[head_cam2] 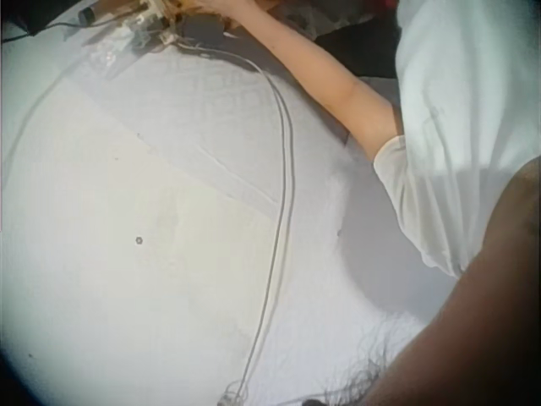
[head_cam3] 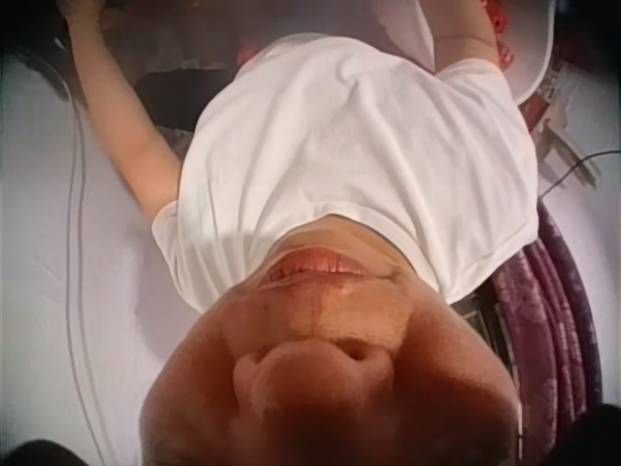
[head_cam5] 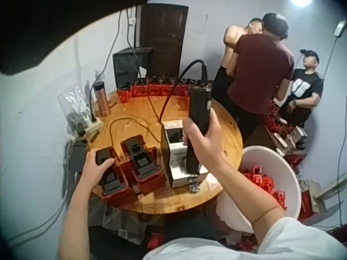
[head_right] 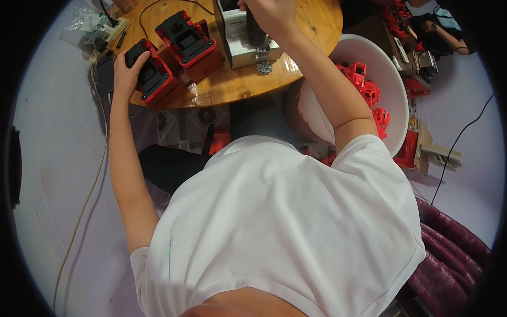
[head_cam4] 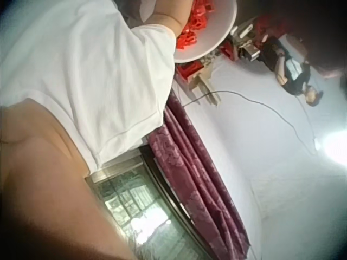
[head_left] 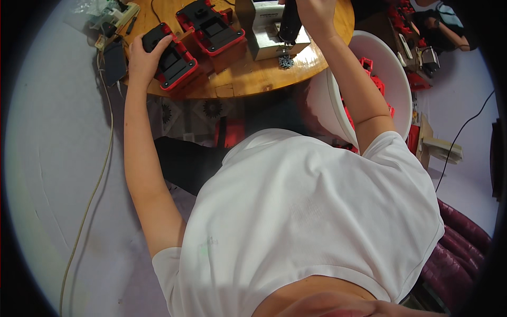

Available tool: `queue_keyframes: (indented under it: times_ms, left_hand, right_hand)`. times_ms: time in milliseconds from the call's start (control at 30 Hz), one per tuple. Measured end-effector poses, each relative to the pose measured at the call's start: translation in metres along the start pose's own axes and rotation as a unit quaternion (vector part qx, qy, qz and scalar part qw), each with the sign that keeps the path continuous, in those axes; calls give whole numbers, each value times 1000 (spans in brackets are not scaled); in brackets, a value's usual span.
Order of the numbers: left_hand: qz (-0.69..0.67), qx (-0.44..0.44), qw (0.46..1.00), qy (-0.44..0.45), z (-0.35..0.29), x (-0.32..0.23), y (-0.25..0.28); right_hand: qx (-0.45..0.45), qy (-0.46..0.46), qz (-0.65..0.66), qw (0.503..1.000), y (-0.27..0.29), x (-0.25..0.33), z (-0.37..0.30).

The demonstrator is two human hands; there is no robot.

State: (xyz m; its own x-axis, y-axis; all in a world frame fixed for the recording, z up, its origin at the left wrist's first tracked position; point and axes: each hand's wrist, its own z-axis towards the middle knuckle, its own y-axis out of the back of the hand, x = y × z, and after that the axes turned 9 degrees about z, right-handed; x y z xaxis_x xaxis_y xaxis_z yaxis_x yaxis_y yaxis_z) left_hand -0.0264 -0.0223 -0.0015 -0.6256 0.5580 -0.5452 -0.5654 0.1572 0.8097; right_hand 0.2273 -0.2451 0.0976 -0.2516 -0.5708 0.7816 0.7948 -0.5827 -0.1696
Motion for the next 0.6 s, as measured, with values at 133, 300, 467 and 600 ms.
queue_keyframes:
  times_ms: [133, 300, 467, 600]
  left_hand:
    - [17, -10, 1000, 12, 2, 12, -3]
    - [-83, 7, 994, 77, -6, -7, 2]
    - [-263, 67, 960, 69, -11, 0, 8]
    - [-237, 67, 966, 77, -11, -7, 8]
  right_hand:
    - [40, 83, 142, 986, -65, -4, 34]
    - [55, 111, 227, 966, -159, -15, 51]
    - [95, 127, 262, 952, -236, -57, 56]
    - [81, 136, 194, 968, -239, -70, 55]
